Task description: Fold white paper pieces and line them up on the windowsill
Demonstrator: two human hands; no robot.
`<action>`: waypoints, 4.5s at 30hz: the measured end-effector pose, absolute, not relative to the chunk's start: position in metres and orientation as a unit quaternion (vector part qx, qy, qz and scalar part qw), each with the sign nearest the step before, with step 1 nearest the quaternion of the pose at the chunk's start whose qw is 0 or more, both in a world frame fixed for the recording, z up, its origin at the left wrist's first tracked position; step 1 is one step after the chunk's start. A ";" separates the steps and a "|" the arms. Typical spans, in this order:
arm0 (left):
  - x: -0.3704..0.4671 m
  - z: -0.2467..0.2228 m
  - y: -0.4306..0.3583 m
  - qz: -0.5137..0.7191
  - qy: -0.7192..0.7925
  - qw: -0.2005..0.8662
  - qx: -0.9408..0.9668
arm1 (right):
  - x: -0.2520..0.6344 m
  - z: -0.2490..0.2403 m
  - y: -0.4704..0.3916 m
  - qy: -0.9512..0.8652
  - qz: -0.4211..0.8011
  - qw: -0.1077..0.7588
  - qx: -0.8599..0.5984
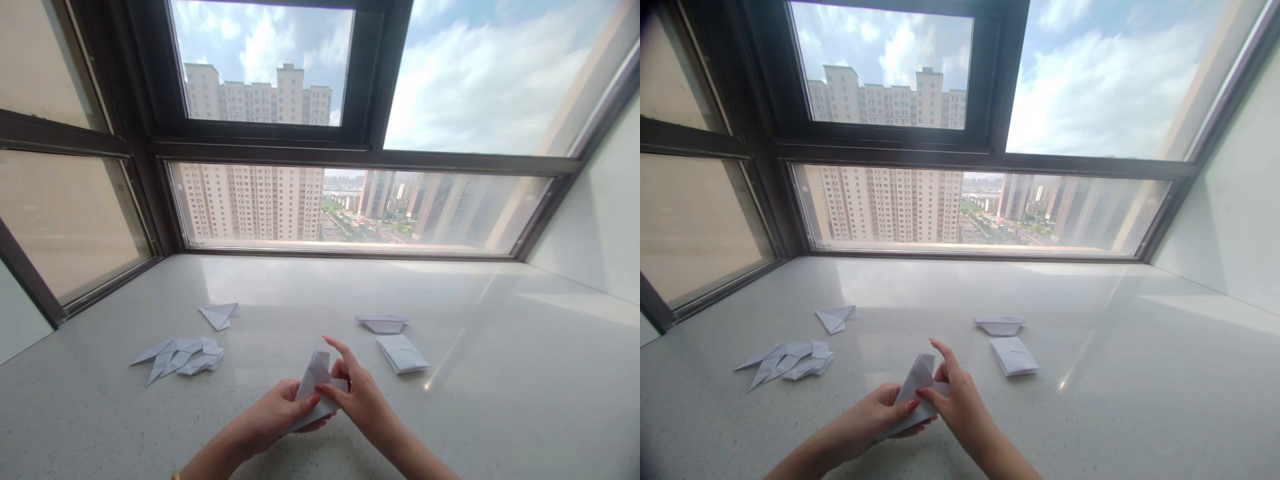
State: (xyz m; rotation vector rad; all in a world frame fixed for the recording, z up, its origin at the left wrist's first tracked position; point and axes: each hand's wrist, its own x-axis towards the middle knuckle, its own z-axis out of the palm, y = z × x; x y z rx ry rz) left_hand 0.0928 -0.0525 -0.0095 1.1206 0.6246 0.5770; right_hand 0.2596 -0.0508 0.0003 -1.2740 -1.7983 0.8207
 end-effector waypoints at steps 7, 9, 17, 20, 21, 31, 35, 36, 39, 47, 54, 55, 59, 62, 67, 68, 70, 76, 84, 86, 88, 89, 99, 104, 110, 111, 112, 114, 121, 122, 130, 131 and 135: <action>0.091 -0.003 -0.053 0.266 0.297 0.755 0.521 | 0.262 -0.003 -0.048 -0.688 0.266 0.431 -0.520; 0.090 0.000 -0.054 0.267 0.297 0.745 0.535 | 0.263 -0.004 -0.046 -0.674 0.290 0.442 -0.516; 0.091 0.004 -0.058 0.277 0.319 0.717 0.555 | 0.262 -0.004 -0.044 -0.616 0.558 0.368 -0.417; 0.091 0.004 -0.060 0.264 0.320 0.705 0.576 | 0.263 -0.006 -0.043 -0.606 0.585 0.348 -0.412; 0.090 0.004 -0.060 0.261 0.325 0.698 0.583 | 0.263 -0.007 -0.042 -0.603 0.594 0.341 -0.408; 0.084 0.013 -0.052 0.238 0.351 0.612 0.667 | 0.264 -0.008 -0.043 -0.606 0.589 0.378 -0.378; 0.052 0.032 -0.020 0.251 0.453 0.391 0.761 | 0.269 -0.012 -0.035 -0.591 0.585 0.373 -0.411; 0.041 0.034 -0.010 0.229 0.506 0.290 0.779 | 0.270 -0.013 -0.033 -0.587 0.585 0.369 -0.421; 0.004 0.032 0.020 0.177 0.622 0.110 0.755 | 0.271 -0.016 -0.031 -0.585 0.580 0.356 -0.442; -0.021 0.008 0.041 0.069 0.698 0.042 0.711 | 0.269 -0.017 -0.032 -0.586 0.582 0.360 -0.434; 0.061 0.011 -0.017 0.035 0.622 0.034 0.781 | 0.272 -0.017 -0.030 -0.563 0.604 0.364 -0.430; 0.070 0.014 -0.026 0.031 0.610 0.039 0.791 | 0.273 -0.016 -0.030 -0.559 0.609 0.365 -0.428; 0.077 0.030 -0.038 0.027 0.582 0.056 0.811 | 0.273 -0.016 -0.029 -0.555 0.612 0.361 -0.432; 0.059 0.039 -0.024 0.029 0.569 0.084 0.818 | 0.272 -0.018 -0.028 -0.561 0.602 0.360 -0.440; 0.036 0.033 0.000 0.032 0.576 0.133 0.806 | 0.272 -0.020 -0.027 -0.564 0.600 0.359 -0.440; 0.034 0.031 0.001 0.039 0.583 0.138 0.800 | 0.272 -0.020 -0.028 -0.564 0.601 0.360 -0.437; 0.033 0.028 0.003 0.056 0.593 0.149 0.789 | 0.272 -0.019 -0.028 -0.561 0.607 0.366 -0.428; 0.027 0.045 -0.002 0.124 0.592 0.222 0.765 | 0.272 -0.015 -0.030 -0.561 0.607 0.376 -0.419; 0.072 0.050 -0.033 0.300 0.402 0.557 0.662 | 0.269 -0.012 -0.031 -0.596 0.575 0.363 -0.426; 0.087 0.042 -0.041 0.304 0.424 0.507 0.686 | 0.267 -0.010 -0.033 -0.601 0.574 0.367 -0.418; 0.097 0.034 -0.047 0.334 0.445 0.436 0.708 | 0.266 -0.008 -0.034 -0.598 0.578 0.372 -0.412; 0.100 0.030 -0.049 0.349 0.452 0.411 0.711 | 0.265 -0.007 -0.035 -0.597 0.578 0.374 -0.411; 0.106 0.002 -0.051 0.330 0.418 0.518 0.670 | 0.268 -0.010 -0.034 -0.592 0.573 0.390 -0.411; 0.107 0.001 -0.054 0.316 0.416 0.521 0.674 | 0.266 -0.011 -0.036 -0.580 0.586 0.391 -0.410; 0.105 0.001 -0.052 0.299 0.420 0.515 0.685 | 0.265 -0.011 -0.037 -0.574 0.592 0.394 -0.407; 0.105 0.001 -0.052 0.302 0.421 0.510 0.687 | 0.264 -0.011 -0.037 -0.575 0.589 0.395 -0.408; 0.105 0.001 -0.052 0.306 0.422 0.503 0.689 | 0.264 -0.011 -0.037 -0.576 0.588 0.395 -0.408; 0.105 0.001 -0.052 0.314 0.426 0.492 0.691 | 0.263 -0.010 -0.038 -0.574 0.596 0.393 -0.402; 0.105 0.007 -0.055 0.346 0.445 0.425 0.709 | 0.261 -0.007 -0.039 -0.558 0.606 0.424 -0.376; 0.105 0.008 -0.055 0.352 0.446 0.412 0.712 | 0.261 -0.008 -0.038 -0.552 0.599 0.440 -0.377; 0.101 0.009 -0.051 0.393 0.456 0.401 0.691 | 0.264 -0.006 -0.040 -0.517 0.557 0.487 -0.429; 0.101 0.008 -0.050 0.397 0.458 0.402 0.686 | 0.264 -0.005 -0.040 -0.525 0.531 0.497 -0.442; 0.100 0.008 -0.049 0.417 0.466 0.413 0.662 | 0.267 -0.002 -0.038 -0.562 0.437 0.524 -0.468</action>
